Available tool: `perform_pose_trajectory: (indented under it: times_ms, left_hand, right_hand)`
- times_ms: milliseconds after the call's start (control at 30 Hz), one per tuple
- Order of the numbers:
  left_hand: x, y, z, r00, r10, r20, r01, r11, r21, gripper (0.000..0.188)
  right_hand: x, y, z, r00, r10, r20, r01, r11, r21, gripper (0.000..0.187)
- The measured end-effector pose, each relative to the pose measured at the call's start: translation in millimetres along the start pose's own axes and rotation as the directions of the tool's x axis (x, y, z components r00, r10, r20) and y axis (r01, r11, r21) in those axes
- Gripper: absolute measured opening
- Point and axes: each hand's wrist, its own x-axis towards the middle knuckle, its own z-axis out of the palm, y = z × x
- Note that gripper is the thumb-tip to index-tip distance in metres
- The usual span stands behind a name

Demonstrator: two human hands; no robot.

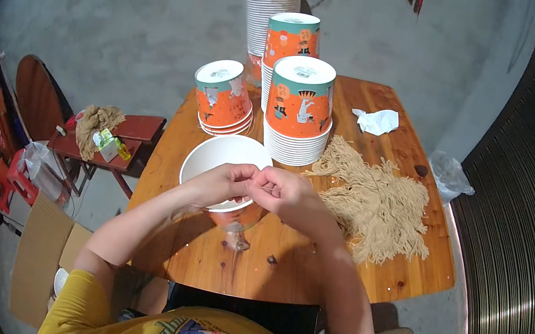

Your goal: Manually bundle and package brown shredded material into paper cups for manufacturing.

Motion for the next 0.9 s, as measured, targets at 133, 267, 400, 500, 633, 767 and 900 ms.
perform_pose_trajectory:
  times_ms: [133,267,400,500,633,767,900]
  left_hand:
    - [-2.7,4.7,1.9,1.0,-0.021,0.018,0.02,0.999,0.03,0.009]
    - [-7.1,5.6,2.7,1.0,0.006,0.004,-0.006,1.0,-0.016,0.008]
    - [-7.6,-1.6,-3.4,0.996,0.055,0.073,-0.053,0.998,-0.022,0.009]
    - [-8.2,2.8,2.4,0.998,0.025,0.055,-0.024,1.0,-0.014,0.013]
    - [-9.4,0.5,9.8,1.0,-0.003,0.002,0.003,0.995,-0.103,0.02]
    - [-9.2,5.2,4.6,0.997,0.0,0.083,0.009,0.995,-0.102,0.02]
    - [-9.9,6.7,-1.2,0.987,-0.065,0.144,0.091,0.98,-0.179,0.019]
  right_hand:
    - [-2.1,-8.8,-1.9,1.0,0.01,0.012,-0.009,0.998,-0.068,0.016]
    - [-5.7,-18.0,-6.9,0.991,-0.067,0.119,0.083,0.987,-0.137,0.014]
    - [-7.3,-22.2,-13.8,0.977,0.03,0.211,-0.048,0.995,0.084,0.016]
    - [-0.1,-12.1,-11.4,0.976,-0.058,0.212,0.053,0.998,0.028,0.016]
    - [8.4,-13.9,-1.3,0.99,0.006,0.144,-0.031,0.984,0.173,0.009]
    - [11.1,12.9,2.4,0.994,-0.041,-0.099,0.048,0.996,0.07,0.015]
    - [9.3,16.9,8.4,0.967,-0.017,-0.255,0.017,1.0,-0.002,0.015]
